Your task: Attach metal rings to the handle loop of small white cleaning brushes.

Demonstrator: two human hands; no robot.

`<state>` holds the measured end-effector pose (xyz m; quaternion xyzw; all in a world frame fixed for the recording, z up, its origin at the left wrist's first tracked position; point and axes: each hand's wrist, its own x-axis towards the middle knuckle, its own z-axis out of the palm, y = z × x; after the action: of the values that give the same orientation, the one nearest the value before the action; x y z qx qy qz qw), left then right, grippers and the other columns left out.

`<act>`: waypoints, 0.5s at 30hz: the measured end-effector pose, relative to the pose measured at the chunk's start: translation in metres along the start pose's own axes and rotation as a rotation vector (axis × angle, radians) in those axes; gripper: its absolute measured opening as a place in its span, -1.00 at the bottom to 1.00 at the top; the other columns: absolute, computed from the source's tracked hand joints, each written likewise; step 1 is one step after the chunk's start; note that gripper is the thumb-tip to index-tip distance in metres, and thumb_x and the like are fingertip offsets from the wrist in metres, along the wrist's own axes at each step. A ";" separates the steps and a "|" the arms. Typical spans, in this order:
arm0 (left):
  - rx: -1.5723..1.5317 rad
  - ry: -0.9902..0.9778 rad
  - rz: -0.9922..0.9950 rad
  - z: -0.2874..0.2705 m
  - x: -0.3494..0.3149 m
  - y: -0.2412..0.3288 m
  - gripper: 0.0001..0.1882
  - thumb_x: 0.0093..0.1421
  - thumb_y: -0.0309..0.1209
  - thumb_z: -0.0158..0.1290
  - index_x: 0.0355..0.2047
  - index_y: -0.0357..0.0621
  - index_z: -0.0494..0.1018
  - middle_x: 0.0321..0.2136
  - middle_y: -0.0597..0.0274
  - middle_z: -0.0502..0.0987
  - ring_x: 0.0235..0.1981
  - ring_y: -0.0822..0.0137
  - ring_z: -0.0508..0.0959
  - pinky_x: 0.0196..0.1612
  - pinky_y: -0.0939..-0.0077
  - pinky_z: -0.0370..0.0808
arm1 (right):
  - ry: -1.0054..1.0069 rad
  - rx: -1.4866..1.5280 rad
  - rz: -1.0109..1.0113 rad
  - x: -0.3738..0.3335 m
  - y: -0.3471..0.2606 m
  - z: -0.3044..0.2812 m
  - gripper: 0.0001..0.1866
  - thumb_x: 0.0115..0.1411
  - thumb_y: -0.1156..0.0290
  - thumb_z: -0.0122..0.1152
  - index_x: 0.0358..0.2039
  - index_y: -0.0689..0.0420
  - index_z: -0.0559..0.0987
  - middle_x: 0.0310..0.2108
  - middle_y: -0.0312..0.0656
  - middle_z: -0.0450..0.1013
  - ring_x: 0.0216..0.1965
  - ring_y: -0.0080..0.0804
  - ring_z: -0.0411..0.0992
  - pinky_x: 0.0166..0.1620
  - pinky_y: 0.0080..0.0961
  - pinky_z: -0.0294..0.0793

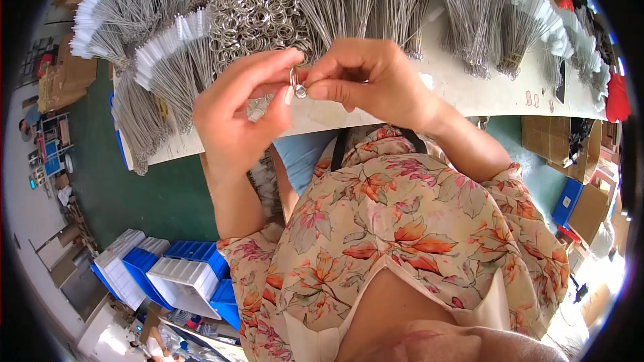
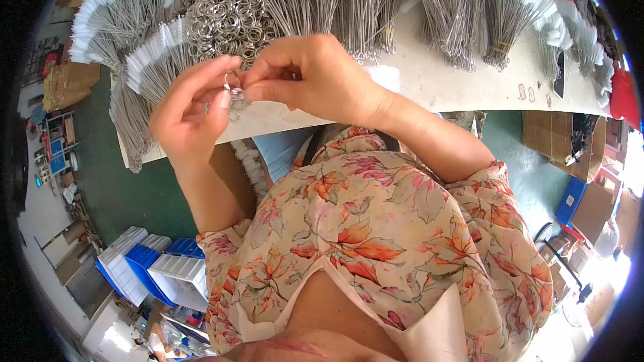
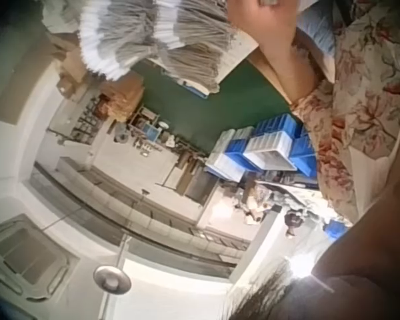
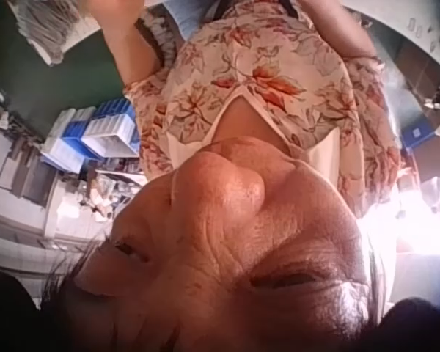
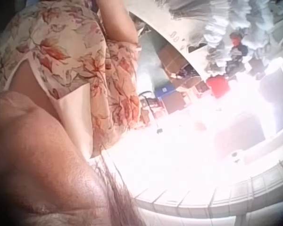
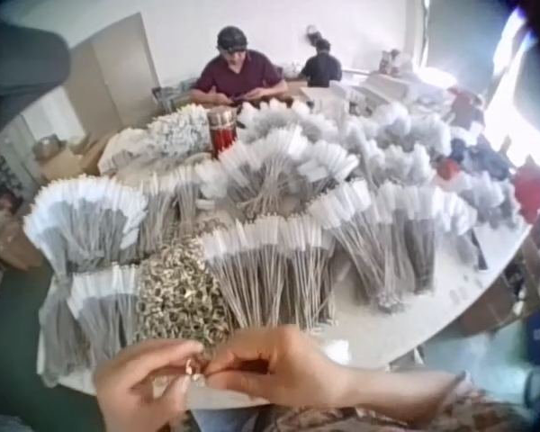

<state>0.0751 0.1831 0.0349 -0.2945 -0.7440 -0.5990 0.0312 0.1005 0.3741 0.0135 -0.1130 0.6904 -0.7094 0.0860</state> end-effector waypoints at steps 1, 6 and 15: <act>-0.050 -0.088 -0.221 -0.005 0.003 -0.001 -0.65 0.03 -0.61 0.06 -0.12 -0.32 0.42 -0.21 0.07 0.49 -0.26 0.34 0.55 -0.23 0.56 0.50 | 0.051 -0.280 -0.225 -0.004 0.016 0.000 -0.93 0.01 0.46 0.22 -0.47 0.16 0.56 -0.56 -0.28 0.44 -0.61 -0.54 0.38 -0.56 -0.64 0.35; 1.331 0.162 -0.513 -0.117 0.000 -0.098 -0.70 0.06 -0.23 0.09 -0.29 -0.18 0.46 -0.34 0.08 0.53 -0.37 0.16 0.55 -0.28 0.34 0.43 | -0.053 -0.968 -0.619 -0.039 0.094 0.000 -0.84 -0.17 0.49 0.14 -0.47 0.05 0.50 -0.58 -0.27 0.34 -0.53 -0.36 0.38 -0.45 -0.47 0.42; 1.118 0.245 -0.551 -0.129 -0.018 -0.127 -0.77 0.08 -0.22 0.04 -0.38 -0.11 0.47 -0.51 0.14 0.54 -0.41 0.07 0.53 -0.34 0.26 0.41 | 0.347 -0.991 -0.298 0.074 0.051 -0.069 -0.76 0.12 0.23 0.05 -0.39 0.14 0.50 -0.44 -0.06 0.47 -0.38 -0.11 0.46 -0.30 -0.28 0.44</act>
<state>-0.0102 0.0450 -0.0466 0.0395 -0.9839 -0.1354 0.1099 0.0089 0.4179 -0.0354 -0.1178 0.9226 -0.3118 -0.1941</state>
